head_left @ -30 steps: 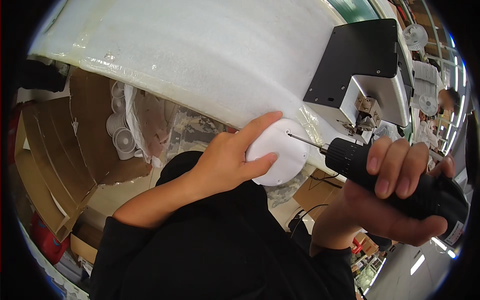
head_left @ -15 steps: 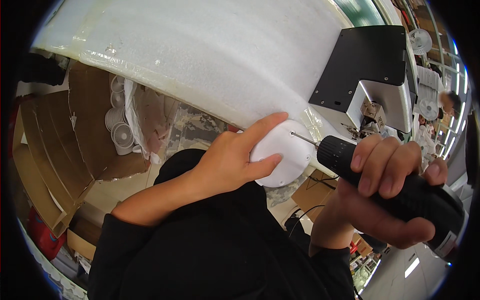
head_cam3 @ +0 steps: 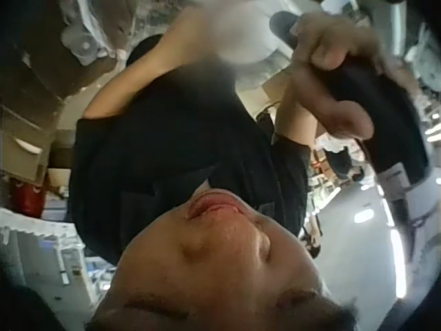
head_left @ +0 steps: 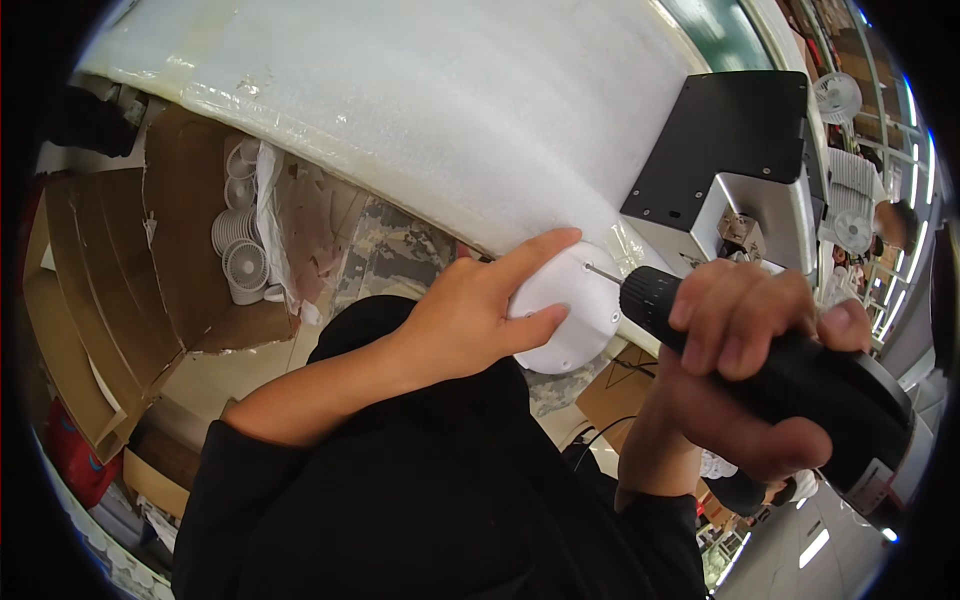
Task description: Assembling small electric fans by joining plastic components and securing them with an electric screwdriver.
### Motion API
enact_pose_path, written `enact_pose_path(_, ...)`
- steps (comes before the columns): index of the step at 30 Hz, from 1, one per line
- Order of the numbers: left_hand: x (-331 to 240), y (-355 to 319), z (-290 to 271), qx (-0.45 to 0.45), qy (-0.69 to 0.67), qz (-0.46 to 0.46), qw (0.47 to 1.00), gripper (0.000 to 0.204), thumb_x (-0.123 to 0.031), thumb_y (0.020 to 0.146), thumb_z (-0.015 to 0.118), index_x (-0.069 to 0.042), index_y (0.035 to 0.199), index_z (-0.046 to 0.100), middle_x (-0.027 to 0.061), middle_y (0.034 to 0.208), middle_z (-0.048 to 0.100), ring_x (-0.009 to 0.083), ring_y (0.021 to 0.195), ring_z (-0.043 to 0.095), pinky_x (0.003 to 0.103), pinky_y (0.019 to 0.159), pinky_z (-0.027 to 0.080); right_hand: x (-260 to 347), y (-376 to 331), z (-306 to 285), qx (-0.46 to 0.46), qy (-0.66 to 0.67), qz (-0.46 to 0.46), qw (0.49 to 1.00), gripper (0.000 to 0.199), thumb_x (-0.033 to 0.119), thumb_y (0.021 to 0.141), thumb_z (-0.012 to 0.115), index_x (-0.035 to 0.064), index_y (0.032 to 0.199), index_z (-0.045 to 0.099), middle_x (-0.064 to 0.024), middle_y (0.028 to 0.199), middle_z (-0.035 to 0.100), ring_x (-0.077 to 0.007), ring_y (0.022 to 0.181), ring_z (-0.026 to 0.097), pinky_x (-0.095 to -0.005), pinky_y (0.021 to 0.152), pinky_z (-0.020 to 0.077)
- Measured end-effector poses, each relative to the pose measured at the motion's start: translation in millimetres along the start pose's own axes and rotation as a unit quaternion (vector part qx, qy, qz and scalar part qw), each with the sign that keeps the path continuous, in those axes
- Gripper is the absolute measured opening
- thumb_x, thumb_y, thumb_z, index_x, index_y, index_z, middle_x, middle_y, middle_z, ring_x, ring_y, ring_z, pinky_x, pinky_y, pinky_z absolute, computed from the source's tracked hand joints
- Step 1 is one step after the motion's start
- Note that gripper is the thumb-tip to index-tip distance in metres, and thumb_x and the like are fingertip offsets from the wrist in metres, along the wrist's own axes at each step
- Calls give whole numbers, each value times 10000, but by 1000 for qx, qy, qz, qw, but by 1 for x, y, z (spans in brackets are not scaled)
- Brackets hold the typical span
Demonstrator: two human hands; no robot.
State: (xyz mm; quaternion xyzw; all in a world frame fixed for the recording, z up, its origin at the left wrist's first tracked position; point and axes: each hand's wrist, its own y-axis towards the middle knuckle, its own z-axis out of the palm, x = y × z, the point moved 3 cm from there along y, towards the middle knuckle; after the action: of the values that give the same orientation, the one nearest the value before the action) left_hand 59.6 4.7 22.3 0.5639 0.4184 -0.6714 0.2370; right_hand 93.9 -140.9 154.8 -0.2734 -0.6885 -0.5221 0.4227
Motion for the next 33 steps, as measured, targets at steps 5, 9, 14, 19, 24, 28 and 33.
enact_pose_path(5, 4, 2, 1, -38, 24, 74, 996, 567, -220, 832, 662, -115, 1365, 499, 120, 815, 670, 239, 615, 604, 329, 625, 504, 1, -7, 9, -56, -36, -25, 997, 835, 651, 842, 581, 119, 1436, 334, -1, 750, 538, -93, 553, 504, -297, 590, 483)
enact_pose_path(9, 7, -1, 0, -66, 14, 66, 996, 549, -212, 837, 662, -96, 1351, 507, 124, 911, 673, 244, 671, 608, 324, 649, 512, 39, -11, -11, -135, -11, -63, 989, 751, 577, 878, 560, 100, 1422, 360, 3, 741, 516, -95, 562, 504, -312, 613, 480)
enact_pose_path(14, 6, -10, 5, -131, 37, 125, 983, 474, -186, 876, 631, -83, 1326, 522, 139, 1036, 661, 234, 764, 624, 316, 694, 517, 55, -35, -63, -294, 6, -85, 952, 569, 420, 914, 568, 84, 1345, 410, -44, 697, 528, -139, 528, 510, -333, 597, 497)
enact_pose_path(19, 10, -15, 3, -97, -53, 9, 994, 381, -175, 939, 554, -50, 1297, 528, 155, 1091, 649, 219, 846, 630, 310, 735, 510, 29, -47, -82, -363, -49, -40, 930, 524, 457, 918, 554, 85, 1274, 458, -16, 674, 510, -108, 497, 468, -320, 565, 449)
enact_pose_path(24, 28, -18, -8, -105, -70, 137, 983, 356, -189, 987, 480, -6, 1290, 521, 160, 1130, 634, 203, 902, 624, 291, 763, 509, 25, -50, -96, -357, -93, -14, 929, 652, 556, 908, 513, 84, 1348, 418, -98, 864, 589, -183, 654, 587, -361, 674, 498)
enact_pose_path(28, 33, -32, -10, -107, -244, 38, 963, 373, -213, 997, 465, 20, 1282, 523, 162, 1142, 634, 204, 924, 629, 300, 793, 518, 24, -45, -88, -352, -78, -99, 927, 808, 676, 869, 451, 83, 1411, 361, -174, 1098, 558, -277, 890, 607, -418, 815, 490)
enact_pose_path(33, 46, -37, -11, -82, -365, -52, 926, 385, -230, 999, 470, 27, 1280, 530, 170, 1166, 632, 211, 949, 640, 317, 817, 535, 25, -57, -88, -376, -75, -100, 918, 1027, 829, 790, 346, 81, 1488, 261, -251, 1406, 388, -400, 1238, 467, -498, 1022, 386)
